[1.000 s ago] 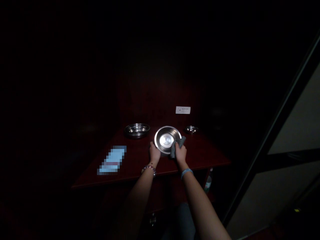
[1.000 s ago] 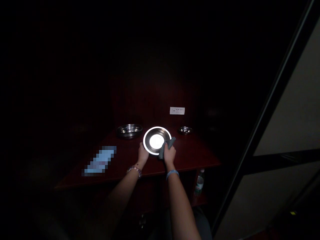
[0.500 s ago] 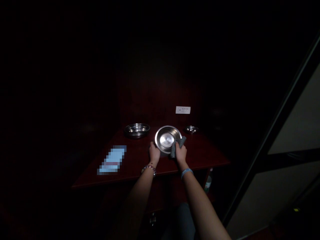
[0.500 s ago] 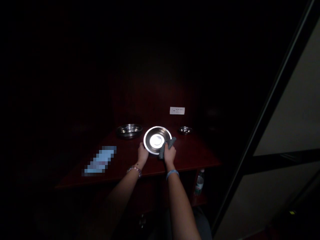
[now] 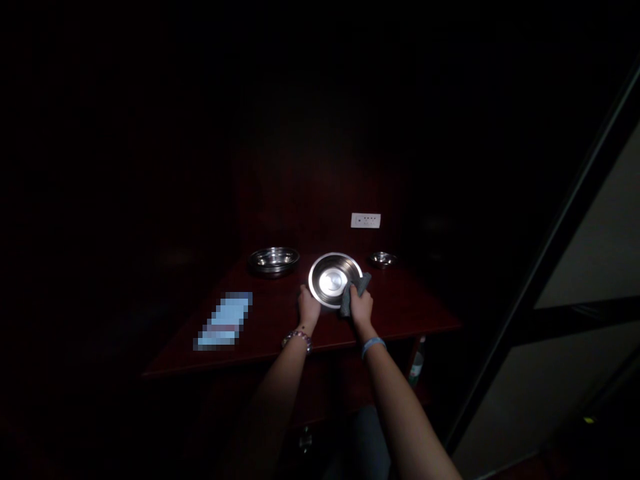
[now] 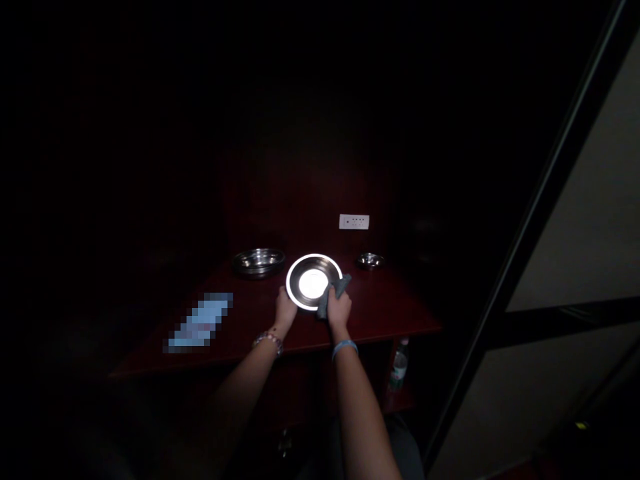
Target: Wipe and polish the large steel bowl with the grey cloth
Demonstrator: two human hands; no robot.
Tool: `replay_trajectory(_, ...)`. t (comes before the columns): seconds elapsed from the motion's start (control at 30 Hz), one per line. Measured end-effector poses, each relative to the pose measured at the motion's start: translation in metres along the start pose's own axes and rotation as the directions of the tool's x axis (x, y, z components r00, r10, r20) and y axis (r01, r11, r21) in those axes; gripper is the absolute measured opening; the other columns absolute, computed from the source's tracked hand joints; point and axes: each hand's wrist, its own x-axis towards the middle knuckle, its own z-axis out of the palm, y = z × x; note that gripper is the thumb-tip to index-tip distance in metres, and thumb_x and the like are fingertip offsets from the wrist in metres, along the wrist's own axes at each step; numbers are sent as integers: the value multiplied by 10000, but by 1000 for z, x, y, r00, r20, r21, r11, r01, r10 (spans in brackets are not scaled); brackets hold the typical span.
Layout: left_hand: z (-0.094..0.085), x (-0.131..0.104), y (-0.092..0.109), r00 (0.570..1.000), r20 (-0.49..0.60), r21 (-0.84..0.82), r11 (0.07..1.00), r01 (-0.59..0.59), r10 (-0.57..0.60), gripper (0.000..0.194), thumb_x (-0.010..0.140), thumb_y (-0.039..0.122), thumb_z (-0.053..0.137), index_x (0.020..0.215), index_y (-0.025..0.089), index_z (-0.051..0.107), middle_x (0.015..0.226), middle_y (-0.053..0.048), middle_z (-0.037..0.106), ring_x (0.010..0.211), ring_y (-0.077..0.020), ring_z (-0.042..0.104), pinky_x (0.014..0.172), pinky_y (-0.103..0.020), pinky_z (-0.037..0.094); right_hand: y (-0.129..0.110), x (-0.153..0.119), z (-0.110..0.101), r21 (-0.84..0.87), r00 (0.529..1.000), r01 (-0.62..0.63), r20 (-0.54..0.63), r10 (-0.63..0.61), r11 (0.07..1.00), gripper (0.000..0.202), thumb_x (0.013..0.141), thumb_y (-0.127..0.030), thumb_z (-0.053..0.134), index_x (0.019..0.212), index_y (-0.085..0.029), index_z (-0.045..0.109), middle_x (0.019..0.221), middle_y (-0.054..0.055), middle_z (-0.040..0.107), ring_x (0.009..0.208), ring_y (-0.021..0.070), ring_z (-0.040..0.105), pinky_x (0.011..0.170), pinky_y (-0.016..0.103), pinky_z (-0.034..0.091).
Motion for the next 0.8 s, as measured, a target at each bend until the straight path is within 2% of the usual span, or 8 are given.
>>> replay_trajectory(0.57,-2,-4,6,999,-33,11,1000,-11,11,152,778,105,640,854,192,540,941,-143,735,983,-314,711,862,-422,567,-7,-5,-5,14,1000,-11,21,11,1000,360,951,-374,506,1024,-124,754,1010,143,783,966,262,744,805,266,532)
replay_trajectory(0.8,-2,-6,7,1000,-16,30,999,-24,25,143,837,102,598,947,183,556,1077,-138,738,1034,-266,706,898,-371,562,-9,-6,-6,27,999,-10,34,9,1000,344,952,-359,504,980,-131,759,982,135,787,948,246,748,776,247,530)
